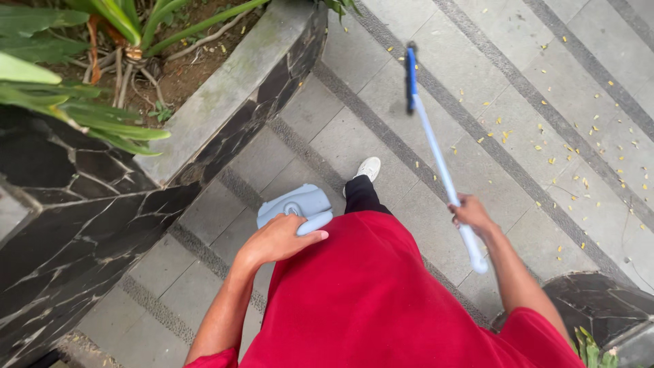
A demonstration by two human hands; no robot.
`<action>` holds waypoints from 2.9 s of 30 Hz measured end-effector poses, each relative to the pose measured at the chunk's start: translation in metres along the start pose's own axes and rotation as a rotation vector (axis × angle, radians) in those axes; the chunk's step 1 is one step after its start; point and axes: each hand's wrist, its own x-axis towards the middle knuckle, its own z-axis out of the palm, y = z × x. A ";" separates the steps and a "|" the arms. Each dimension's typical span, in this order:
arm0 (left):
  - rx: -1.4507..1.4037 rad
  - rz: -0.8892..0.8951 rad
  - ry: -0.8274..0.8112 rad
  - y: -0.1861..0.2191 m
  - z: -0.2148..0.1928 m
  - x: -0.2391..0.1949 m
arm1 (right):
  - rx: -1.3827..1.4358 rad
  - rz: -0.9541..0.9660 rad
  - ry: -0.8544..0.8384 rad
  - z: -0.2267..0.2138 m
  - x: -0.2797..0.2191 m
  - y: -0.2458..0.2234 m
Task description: The person sweeps yellow flower petals and debris from a tiled walkway into a dustpan using a broom.
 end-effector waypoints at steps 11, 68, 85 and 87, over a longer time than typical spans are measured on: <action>0.109 -0.026 -0.106 0.073 -0.034 0.129 | 0.530 0.015 -0.648 0.062 0.190 -0.097; 0.182 0.227 -0.100 0.326 -0.247 0.534 | -0.287 -0.193 0.169 -0.236 0.373 -0.096; 0.129 0.224 -0.040 0.499 -0.246 0.711 | 0.611 0.295 0.036 -0.407 0.588 -0.061; 0.039 0.289 -0.131 0.528 -0.245 0.722 | 0.585 0.305 0.148 -0.448 0.558 -0.012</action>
